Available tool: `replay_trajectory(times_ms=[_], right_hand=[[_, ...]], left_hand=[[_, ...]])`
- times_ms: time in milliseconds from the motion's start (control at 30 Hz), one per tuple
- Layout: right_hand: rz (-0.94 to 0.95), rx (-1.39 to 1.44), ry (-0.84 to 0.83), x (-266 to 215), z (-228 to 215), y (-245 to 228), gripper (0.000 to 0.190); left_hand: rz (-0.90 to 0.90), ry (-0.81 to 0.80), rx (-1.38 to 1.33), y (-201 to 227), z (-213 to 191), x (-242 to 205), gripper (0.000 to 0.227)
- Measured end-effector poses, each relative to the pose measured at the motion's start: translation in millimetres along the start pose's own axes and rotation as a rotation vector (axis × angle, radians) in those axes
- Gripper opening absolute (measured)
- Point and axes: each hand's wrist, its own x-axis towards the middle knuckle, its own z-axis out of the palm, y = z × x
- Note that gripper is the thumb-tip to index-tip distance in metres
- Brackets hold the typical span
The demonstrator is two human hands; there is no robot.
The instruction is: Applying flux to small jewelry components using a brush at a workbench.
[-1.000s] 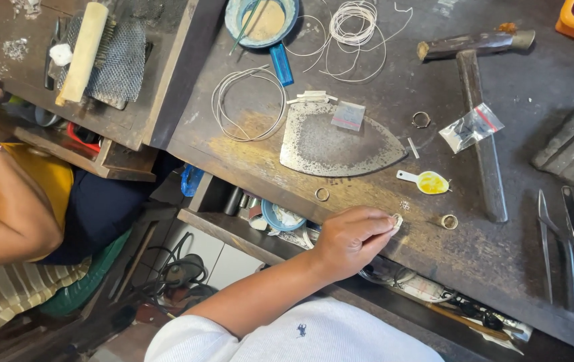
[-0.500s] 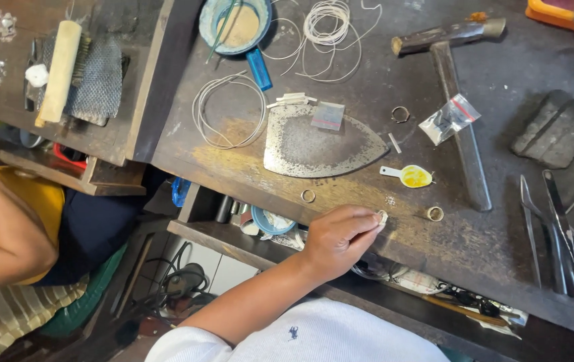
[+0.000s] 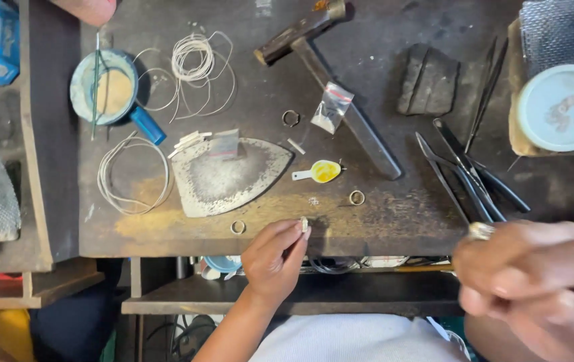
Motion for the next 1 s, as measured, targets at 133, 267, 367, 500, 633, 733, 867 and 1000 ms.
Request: replay_trajectory(times_ms=[133, 267, 367, 500, 633, 733, 867, 1000], right_hand=[[0.255, -0.181, 0.102, 23, 20, 14, 0.022], [0.362, -0.293, -0.170, 26, 23, 38, 0.033], [0.240, -0.259, -0.303, 18, 25, 53, 0.048], [0.228, -0.307, -0.408, -4, 23, 74, 0.053], [0.147, -0.322, -0.323, -17, 23, 86, 0.050], [0.198, -0.271, -0.260, -22, 23, 92, 0.048], [0.299, -0.197, -0.168, -20, 25, 88, 0.044], [0.515, 0.030, 0.048, -39, 24, 99, 0.047]], left_hand=[[-0.039, 0.009, -0.016, -1, 1, -1, 0.006], [-0.016, 0.027, -0.048, -3, 0, 0, 0.009], [-0.005, 0.021, -0.036, -4, -2, 0, 0.010], [-0.021, 0.048, -0.019, -5, -2, -1, 0.011], [-0.018, 0.039, -0.014, -7, -3, -1, 0.011], [-0.034, 0.051, -0.003, -7, -4, -3, 0.010], [-0.032, 0.071, -0.044, -4, -4, -1, 0.007], [-0.042, 0.061, -0.047, -5, -6, -4, 0.004]])
